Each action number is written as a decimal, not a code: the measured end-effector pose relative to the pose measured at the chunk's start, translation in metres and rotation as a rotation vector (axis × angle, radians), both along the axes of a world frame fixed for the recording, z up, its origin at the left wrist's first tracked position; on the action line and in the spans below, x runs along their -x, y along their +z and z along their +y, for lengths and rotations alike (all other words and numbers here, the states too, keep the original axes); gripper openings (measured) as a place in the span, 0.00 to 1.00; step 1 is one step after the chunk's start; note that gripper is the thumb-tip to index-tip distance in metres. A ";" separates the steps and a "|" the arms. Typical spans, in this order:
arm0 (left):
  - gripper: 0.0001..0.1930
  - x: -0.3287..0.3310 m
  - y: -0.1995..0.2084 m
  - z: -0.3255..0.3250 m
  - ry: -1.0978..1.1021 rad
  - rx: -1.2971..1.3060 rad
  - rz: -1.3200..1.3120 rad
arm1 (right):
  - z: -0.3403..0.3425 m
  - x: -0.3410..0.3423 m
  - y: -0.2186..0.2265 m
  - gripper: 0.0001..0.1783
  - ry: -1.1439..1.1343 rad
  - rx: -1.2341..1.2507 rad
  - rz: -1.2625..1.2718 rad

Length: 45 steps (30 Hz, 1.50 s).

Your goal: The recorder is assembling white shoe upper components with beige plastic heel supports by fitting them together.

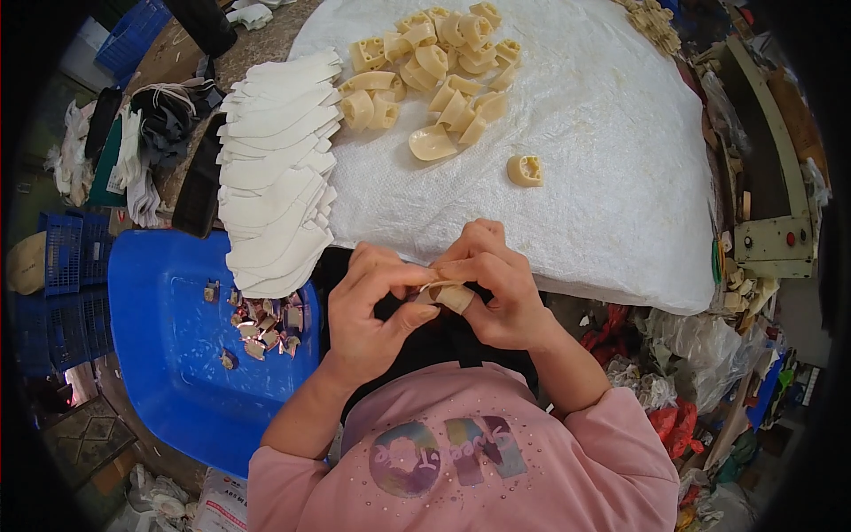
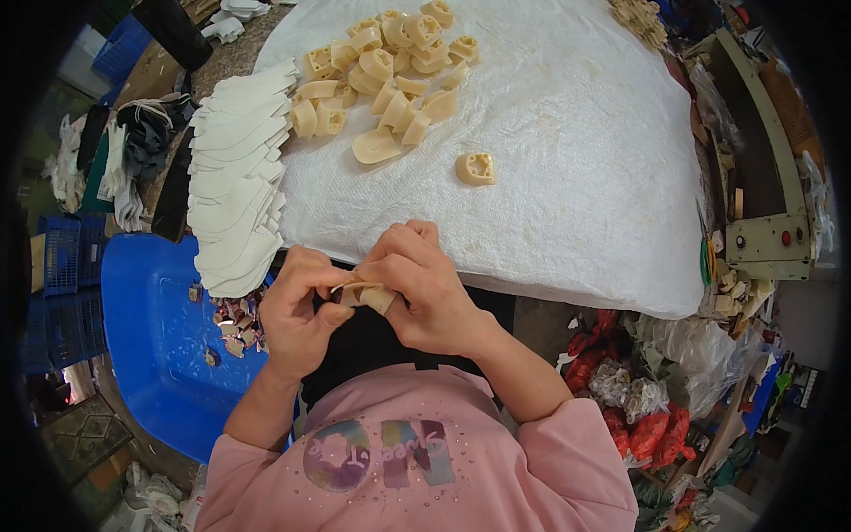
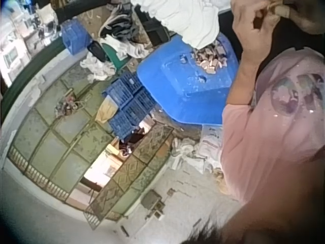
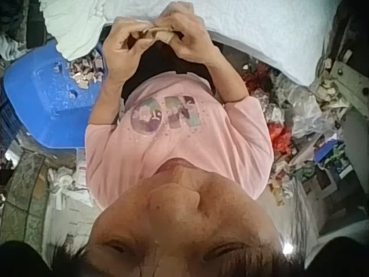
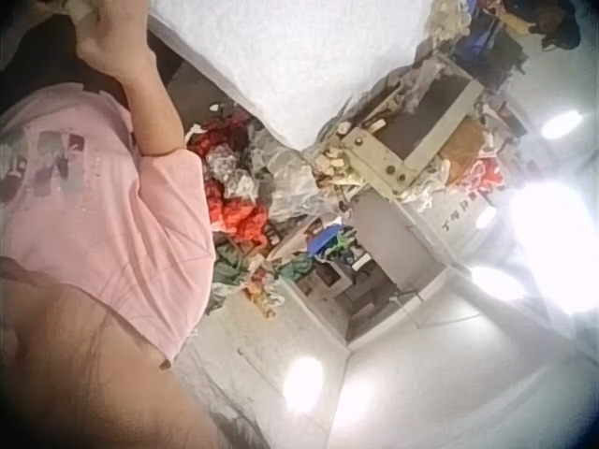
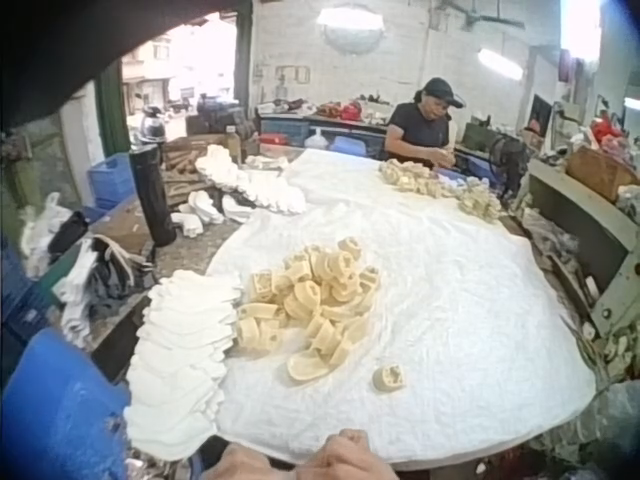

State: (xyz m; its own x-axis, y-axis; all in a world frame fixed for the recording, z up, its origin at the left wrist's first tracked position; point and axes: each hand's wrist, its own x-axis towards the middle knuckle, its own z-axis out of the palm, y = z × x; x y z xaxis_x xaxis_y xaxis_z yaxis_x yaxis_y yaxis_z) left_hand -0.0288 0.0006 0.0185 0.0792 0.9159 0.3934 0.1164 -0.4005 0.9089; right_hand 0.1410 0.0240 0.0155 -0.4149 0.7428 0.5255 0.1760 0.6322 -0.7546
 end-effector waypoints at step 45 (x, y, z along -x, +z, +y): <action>0.11 -0.009 -0.011 -0.001 -0.122 -0.140 -0.017 | 0.011 -0.026 -0.004 0.16 0.239 0.977 0.305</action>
State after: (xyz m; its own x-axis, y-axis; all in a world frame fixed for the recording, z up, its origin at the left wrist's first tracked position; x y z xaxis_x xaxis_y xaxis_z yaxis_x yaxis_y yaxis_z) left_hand -0.0200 -0.0007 0.0071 0.1788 0.8360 0.5188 0.0441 -0.5335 0.8446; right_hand 0.1668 0.0351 0.0112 -0.5577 0.8160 -0.1518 -0.1560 -0.2827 -0.9464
